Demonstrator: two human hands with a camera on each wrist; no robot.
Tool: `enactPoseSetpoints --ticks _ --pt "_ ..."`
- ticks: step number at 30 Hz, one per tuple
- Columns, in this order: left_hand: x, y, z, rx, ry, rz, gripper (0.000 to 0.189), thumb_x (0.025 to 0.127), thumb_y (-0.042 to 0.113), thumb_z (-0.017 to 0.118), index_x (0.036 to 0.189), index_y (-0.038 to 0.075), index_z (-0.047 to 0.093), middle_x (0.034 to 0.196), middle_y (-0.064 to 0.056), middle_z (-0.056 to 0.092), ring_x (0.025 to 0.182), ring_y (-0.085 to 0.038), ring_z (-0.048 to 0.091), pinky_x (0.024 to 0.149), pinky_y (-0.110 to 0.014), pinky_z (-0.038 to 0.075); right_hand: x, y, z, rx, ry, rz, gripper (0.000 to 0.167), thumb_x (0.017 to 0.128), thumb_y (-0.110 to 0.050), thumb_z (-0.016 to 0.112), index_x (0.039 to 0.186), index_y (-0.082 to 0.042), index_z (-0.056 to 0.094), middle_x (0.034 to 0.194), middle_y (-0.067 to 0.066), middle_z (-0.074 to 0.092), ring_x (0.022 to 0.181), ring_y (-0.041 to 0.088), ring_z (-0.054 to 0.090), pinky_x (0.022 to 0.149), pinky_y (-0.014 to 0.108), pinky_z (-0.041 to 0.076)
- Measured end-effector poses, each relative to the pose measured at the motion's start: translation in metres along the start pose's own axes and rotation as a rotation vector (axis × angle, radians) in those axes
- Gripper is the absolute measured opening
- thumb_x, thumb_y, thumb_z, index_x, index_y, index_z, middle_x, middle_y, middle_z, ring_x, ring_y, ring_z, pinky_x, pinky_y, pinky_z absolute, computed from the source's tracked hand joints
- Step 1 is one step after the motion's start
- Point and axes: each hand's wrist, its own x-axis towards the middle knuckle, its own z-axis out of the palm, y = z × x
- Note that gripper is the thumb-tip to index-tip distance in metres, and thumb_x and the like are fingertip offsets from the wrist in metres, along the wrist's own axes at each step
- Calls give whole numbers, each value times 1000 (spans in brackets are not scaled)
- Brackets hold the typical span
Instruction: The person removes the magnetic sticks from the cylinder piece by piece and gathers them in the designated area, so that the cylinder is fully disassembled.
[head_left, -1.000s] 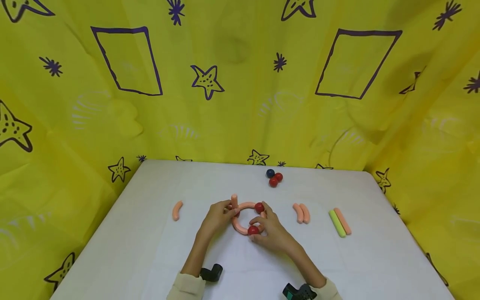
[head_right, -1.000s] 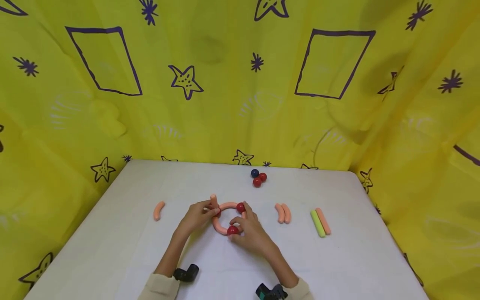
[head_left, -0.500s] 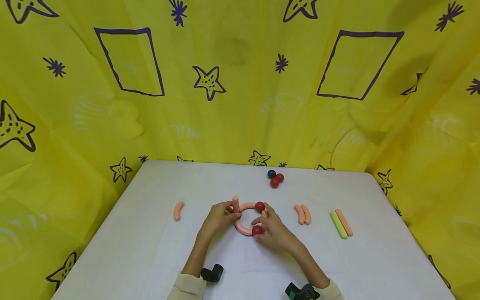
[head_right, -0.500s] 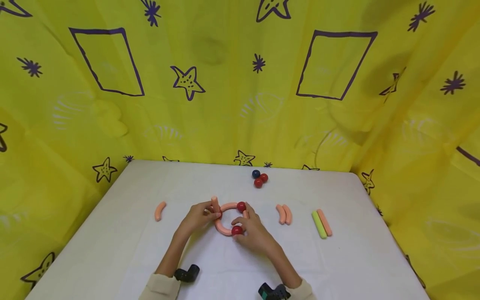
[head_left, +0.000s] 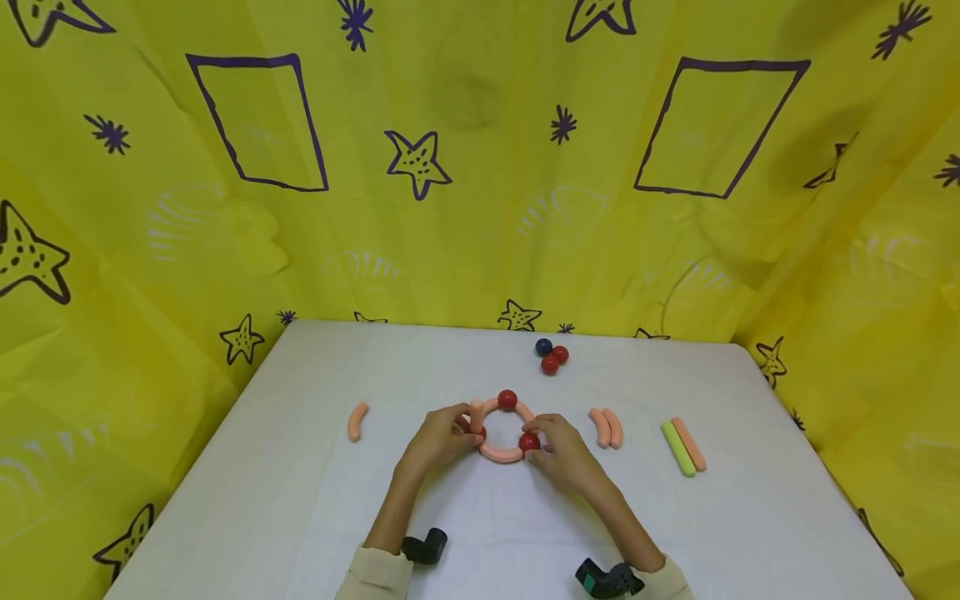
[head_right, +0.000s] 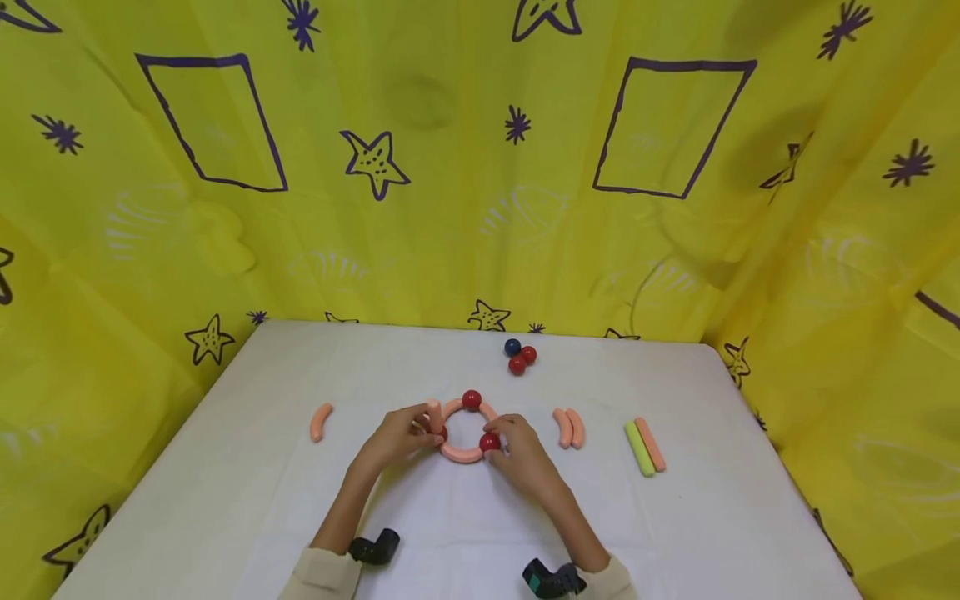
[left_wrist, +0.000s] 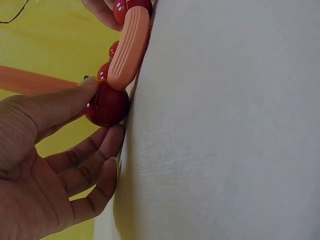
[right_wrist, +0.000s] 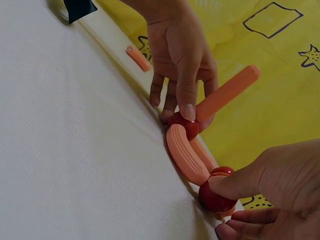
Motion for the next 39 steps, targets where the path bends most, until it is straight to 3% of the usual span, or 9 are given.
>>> enactPoseSetpoints --ticks 5,8,13,20,23,29,34,39 --pt "0 2 -1 20 -48 2 22 83 15 77 102 10 68 85 -5 68 77 -13 59 71 -29 48 4 3 -1 14 86 7 32 83 -2 73 115 -4 66 116 14 62 112 28 60 89 39 53" --pt "1 2 -1 45 -80 9 21 83 17 78 101 11 69 84 -3 67 77 -12 58 70 -27 47 4 4 0 36 120 6 33 83 -1 73 115 -2 65 110 16 63 106 30 63 81 36 56" --pt "2 2 -1 52 -122 28 21 83 17 78 102 10 70 81 -3 68 75 -10 58 68 -25 46 4 5 0 49 161 17 33 83 0 73 115 1 64 102 16 62 99 29 65 82 38 55" --pt "2 4 -1 54 -133 45 19 84 17 77 100 9 71 80 -2 67 74 -9 57 66 -24 45 4 -4 0 -22 210 -48 33 83 -11 77 113 -3 67 101 12 62 93 22 60 77 31 50" --pt "2 5 -1 57 -132 55 19 84 16 77 100 8 71 80 -3 68 73 -9 57 66 -24 45 3 -13 1 21 221 -115 32 83 -12 78 112 -4 68 102 10 63 89 20 57 72 25 48" --pt "2 5 -1 50 -132 41 21 81 14 79 100 9 71 79 -2 67 73 -9 57 67 -24 45 5 -32 9 118 196 -240 31 82 -12 78 110 -4 68 107 11 68 89 24 64 72 28 52" --pt "2 3 -1 44 -126 31 19 79 13 81 95 9 70 78 -2 67 71 -8 56 65 -22 45 11 -43 19 152 146 -293 28 83 -12 77 109 -8 68 109 5 69 91 23 68 71 25 56" --pt "0 1 0 32 -111 33 18 79 13 81 93 10 70 76 -1 66 69 -7 55 63 -22 44 14 -47 30 111 154 -292 17 83 -11 78 94 -12 65 95 -2 68 90 17 68 78 32 57"
